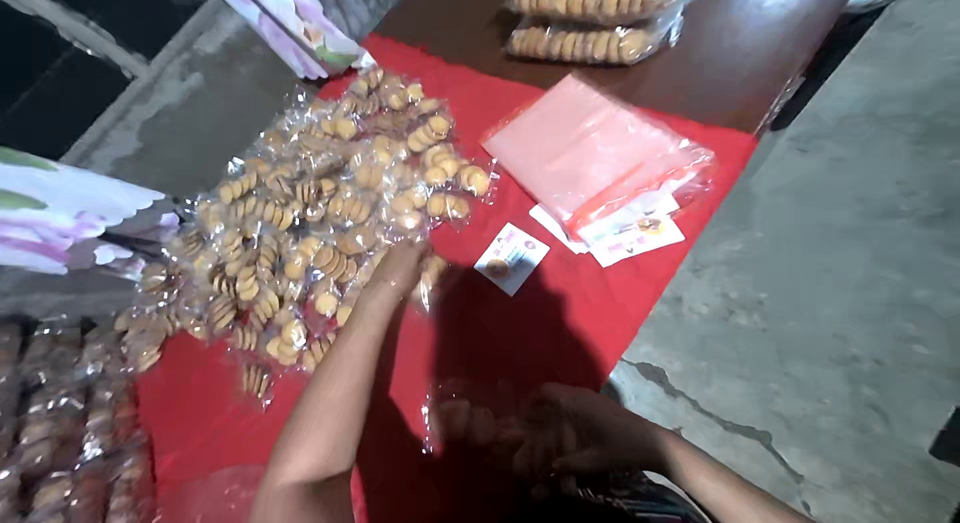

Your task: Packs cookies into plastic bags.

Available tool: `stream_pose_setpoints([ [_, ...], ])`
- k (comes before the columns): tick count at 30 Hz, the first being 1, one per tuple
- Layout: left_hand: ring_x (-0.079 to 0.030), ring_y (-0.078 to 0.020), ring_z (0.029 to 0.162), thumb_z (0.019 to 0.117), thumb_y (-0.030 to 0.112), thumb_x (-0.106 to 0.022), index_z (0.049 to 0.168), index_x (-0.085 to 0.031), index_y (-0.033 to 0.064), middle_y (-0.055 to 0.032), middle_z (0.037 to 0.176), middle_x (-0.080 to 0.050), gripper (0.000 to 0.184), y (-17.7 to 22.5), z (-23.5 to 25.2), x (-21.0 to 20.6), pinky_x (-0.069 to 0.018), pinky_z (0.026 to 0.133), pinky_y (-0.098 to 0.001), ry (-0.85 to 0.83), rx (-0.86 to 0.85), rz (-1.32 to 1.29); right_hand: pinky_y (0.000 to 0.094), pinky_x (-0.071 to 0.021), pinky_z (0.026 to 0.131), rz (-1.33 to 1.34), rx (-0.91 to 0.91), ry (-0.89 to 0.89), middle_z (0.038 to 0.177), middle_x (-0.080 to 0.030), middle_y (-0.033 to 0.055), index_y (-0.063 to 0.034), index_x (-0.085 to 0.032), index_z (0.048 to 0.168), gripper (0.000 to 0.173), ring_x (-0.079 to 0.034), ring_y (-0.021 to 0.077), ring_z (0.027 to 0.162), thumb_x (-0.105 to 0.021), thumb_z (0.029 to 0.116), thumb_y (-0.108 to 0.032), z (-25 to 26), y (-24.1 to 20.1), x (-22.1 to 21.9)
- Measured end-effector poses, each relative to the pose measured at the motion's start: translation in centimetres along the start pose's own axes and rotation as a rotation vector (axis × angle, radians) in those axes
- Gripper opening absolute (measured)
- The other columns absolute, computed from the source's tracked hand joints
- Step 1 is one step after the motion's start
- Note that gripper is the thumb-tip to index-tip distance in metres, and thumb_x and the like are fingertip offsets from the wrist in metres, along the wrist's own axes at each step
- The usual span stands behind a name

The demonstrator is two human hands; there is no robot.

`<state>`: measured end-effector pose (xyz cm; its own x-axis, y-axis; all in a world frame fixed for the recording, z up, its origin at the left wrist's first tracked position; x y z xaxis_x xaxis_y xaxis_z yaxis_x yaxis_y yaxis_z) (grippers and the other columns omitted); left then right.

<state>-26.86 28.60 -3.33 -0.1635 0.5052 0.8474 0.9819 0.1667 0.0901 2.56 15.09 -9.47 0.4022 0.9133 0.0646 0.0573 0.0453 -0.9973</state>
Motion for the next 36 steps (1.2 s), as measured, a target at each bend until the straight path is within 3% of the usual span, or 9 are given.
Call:
stream_pose_setpoints([
  [4,-0.062,-0.0488,0.114,0.1001,0.02,-0.065,0.161,-0.028,0.0176,-0.0304,0.142,-0.05,0.071,-2.2,-2.2,-3.2,-0.0493,0.096,-0.0644,-0.083,0.154,-0.095,0.0427,-0.0529,0.099,0.034,0.003,-0.011,0.121,-0.067,0.0181,0.0023,-0.058,0.132,0.062,-0.066,0.0257,0.112,-0.084,0.078,-0.016,-1.5,0.9,0.0],
  [8,-0.06,-0.0498,0.118,0.0992,0.03,-0.066,0.147,-0.047,0.0027,-0.0307,0.131,-0.06,0.059,-1.6,-7.5,-3.1,-0.0456,0.098,-0.0663,-0.084,0.249,0.034,0.0312,-0.0543,0.097,0.097,-0.098,0.147,0.119,-0.07,0.0114,0.0014,-0.056,0.132,0.063,-0.067,0.013,0.108,-0.081,0.0766,-0.015,-3.3,1.4,0.7],
  [12,-0.039,-0.0371,0.146,0.0923,0.004,-0.068,0.143,-0.06,0.0284,-0.0087,0.16,-0.042,0.057,-0.6,-7.6,-5.4,-0.0356,0.113,-0.061,-0.033,-0.436,0.149,0.0298,-0.0516,0.099,0.117,-0.232,0.144,0.124,-0.067,0.0119,0.0024,-0.053,0.137,0.07,-0.064,0.0114,0.112,-0.08,0.0748,-0.012,-3.7,0.6,0.6],
  [14,-0.044,-0.0397,0.142,0.0878,-0.007,-0.067,0.143,-0.06,0.0327,-0.0073,0.164,-0.034,0.068,-0.6,-6.7,-7.3,-0.0441,0.106,-0.0592,-0.16,-0.624,0.268,0.0245,-0.0499,0.103,0.121,-0.211,0.1,0.124,-0.068,0.0059,0.0006,-0.054,0.136,0.069,-0.063,0.0044,0.114,-0.082,0.0743,-0.014,-3.7,0.3,0.1],
  [20,-0.064,-0.0447,0.103,0.0852,0.008,-0.079,0.155,-0.043,0.0338,-0.0236,0.14,-0.051,0.082,-5.5,-9.6,-6.8,-0.0521,0.087,-0.0648,-0.245,-0.216,0.133,0.0186,-0.0534,0.096,0.174,-0.169,0.286,0.115,-0.069,-0.0054,-0.0018,-0.056,0.128,0.063,-0.063,-0.0026,0.107,-0.082,0.0749,-0.023,-5.3,0.0,-1.3],
  [26,-0.056,-0.0481,0.123,0.0967,0.021,-0.068,0.13,-0.067,0.005,-0.0257,0.147,-0.048,0.036,-10.4,-17.2,-9.7,-0.0453,0.1,-0.0647,-0.175,0.002,-0.001,0.0254,-0.0566,0.095,0.271,-0.163,0.375,0.116,-0.071,-0.007,-0.0114,-0.058,0.13,0.063,-0.067,0.0045,0.107,-0.084,0.0765,-0.033,-7.6,-0.4,-3.5],
  [30,-0.064,-0.0346,0.112,0.0914,0.013,-0.075,0.136,-0.05,-0.006,-0.0249,0.12,-0.065,0.055,-12.3,-23.0,-11.3,-0.0488,0.101,-0.0521,-0.18,0.03,-0.489,0.0268,-0.0562,0.095,0.342,-0.137,0.384,0.118,-0.071,-0.0087,-0.0184,-0.061,0.131,0.06,-0.066,0.0047,0.109,-0.084,0.0775,-0.032,-8.2,-0.4,-5.0],
  [33,-0.064,-0.0083,0.091,0.0941,0.012,-0.067,0.12,-0.063,-0.0031,-0.0088,0.104,-0.068,0.03,-9.1,-24.5,-10.4,-0.0535,0.086,-0.0274,-0.086,-0.232,-0.757,0.0245,-0.0568,0.092,0.456,-0.161,0.327,0.114,-0.072,-0.0128,-0.0249,-0.064,0.128,0.054,-0.067,0.0015,0.104,-0.084,0.0776,-0.031,-8.0,-0.6,-6.1],
  [36,-0.062,-0.0264,0.11,0.0987,0.013,-0.059,0.104,-0.07,-0.0078,-0.0204,0.113,-0.067,0.024,-2.9,-21.3,-9.3,-0.0464,0.101,-0.0413,0.054,-0.573,-0.64,0.0268,-0.0571,0.093,0.515,-0.213,0.197,0.113,-0.072,-0.0118,-0.0207,-0.061,0.128,0.056,-0.068,0.0029,0.104,-0.083,0.0775,-0.026,-7.3,-0.4,-7.3],
])
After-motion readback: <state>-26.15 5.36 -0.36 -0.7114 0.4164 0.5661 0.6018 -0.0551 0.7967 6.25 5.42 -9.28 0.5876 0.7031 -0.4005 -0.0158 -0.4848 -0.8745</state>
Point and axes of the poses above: each hand's wrist, its own z-axis towards the middle knuckle, its own x-axis out of the back of the hand, y = z × x, the point moved 4 cm from there along z, towards the middle knuckle
